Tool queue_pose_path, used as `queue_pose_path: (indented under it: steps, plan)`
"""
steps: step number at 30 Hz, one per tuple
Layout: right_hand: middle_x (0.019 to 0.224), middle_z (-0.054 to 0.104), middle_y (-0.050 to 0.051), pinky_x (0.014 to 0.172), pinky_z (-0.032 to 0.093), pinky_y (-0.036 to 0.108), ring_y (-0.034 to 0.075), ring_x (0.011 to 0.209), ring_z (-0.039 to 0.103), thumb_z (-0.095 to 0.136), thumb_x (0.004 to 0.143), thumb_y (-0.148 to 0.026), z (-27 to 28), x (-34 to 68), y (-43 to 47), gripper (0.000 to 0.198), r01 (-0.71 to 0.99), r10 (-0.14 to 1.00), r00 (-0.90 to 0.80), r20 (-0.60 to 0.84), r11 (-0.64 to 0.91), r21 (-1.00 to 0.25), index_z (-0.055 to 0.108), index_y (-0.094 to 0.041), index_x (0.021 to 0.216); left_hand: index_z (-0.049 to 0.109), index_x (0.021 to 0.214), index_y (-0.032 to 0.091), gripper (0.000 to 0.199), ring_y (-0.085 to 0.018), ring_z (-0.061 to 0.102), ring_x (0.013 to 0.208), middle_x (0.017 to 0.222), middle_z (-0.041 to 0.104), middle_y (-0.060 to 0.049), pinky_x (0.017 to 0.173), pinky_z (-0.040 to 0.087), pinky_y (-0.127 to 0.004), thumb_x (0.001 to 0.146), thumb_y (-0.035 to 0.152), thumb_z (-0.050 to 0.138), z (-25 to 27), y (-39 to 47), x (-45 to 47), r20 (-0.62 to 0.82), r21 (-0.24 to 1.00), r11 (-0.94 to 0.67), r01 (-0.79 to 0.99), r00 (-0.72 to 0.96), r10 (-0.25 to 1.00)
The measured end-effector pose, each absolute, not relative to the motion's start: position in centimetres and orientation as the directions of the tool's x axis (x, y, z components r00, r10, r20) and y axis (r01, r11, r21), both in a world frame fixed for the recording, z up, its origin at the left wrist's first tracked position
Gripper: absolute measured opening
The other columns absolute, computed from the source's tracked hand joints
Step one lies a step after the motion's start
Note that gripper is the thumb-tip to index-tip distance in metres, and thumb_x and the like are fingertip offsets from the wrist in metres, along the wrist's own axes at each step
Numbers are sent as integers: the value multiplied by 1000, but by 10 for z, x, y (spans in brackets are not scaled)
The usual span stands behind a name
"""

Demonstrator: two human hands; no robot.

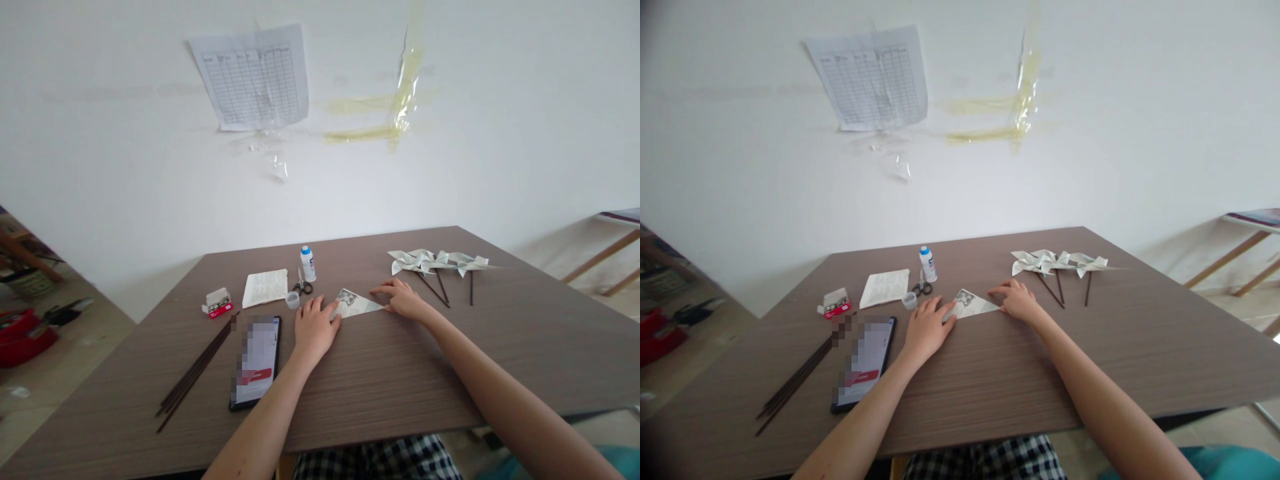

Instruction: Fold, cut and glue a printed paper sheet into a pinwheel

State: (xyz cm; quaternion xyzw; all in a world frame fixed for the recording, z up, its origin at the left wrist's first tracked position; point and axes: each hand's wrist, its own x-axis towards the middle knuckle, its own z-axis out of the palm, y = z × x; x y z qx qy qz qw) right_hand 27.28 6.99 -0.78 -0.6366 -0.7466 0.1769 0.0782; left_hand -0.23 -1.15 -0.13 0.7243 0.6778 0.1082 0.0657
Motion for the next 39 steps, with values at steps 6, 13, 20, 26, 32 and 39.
queue_pose_path:
  steps: [6,13,20,26,32,39]
  plan:
    - [166,82,8,134,56,55,40,158,71,68,98,-11,-14,273,72,70,895,981,-192,-27,164,-414,96,-44,153,87,166,44,46,-43,61,177,186,74,-8,149,48,-69,123,36,71,-5,-12,0,113,254,-76,964,49,992]
    - [169,79,11,142,50,59,40,165,66,76,113,-33,-19,252,58,42,824,948,-311,64,303,-478,97,-37,149,89,163,34,46,-46,62,176,186,73,-15,150,47,-71,121,25,72,-4,-12,0,111,295,-81,952,50,993]
    - [158,79,12,139,52,56,39,156,70,85,107,-32,-22,227,41,35,831,941,-326,86,329,-449,96,-31,140,94,146,33,35,-44,61,178,183,75,-12,150,47,-69,117,24,78,-3,-11,4,94,312,-46,949,17,995]
    - [159,75,15,137,51,54,41,158,68,87,108,-41,-17,212,32,38,886,964,-254,72,263,-381,88,-27,143,94,143,32,29,-46,61,176,181,76,-14,150,46,-71,118,31,81,3,-13,9,81,315,-27,949,1,997]
    - [162,73,18,142,46,57,42,165,64,87,108,-42,-19,206,31,45,893,974,-223,50,225,-390,82,-25,150,93,143,33,28,-45,61,176,182,75,-15,150,46,-69,117,37,84,3,-14,10,78,308,-23,951,-2,997]
    - [164,72,17,143,44,56,42,165,63,88,106,-46,-22,204,33,47,892,974,-218,63,225,-393,81,-26,149,93,144,33,30,-46,61,175,181,75,-17,149,45,-71,115,38,88,4,-13,13,78,308,-11,951,-14,997]
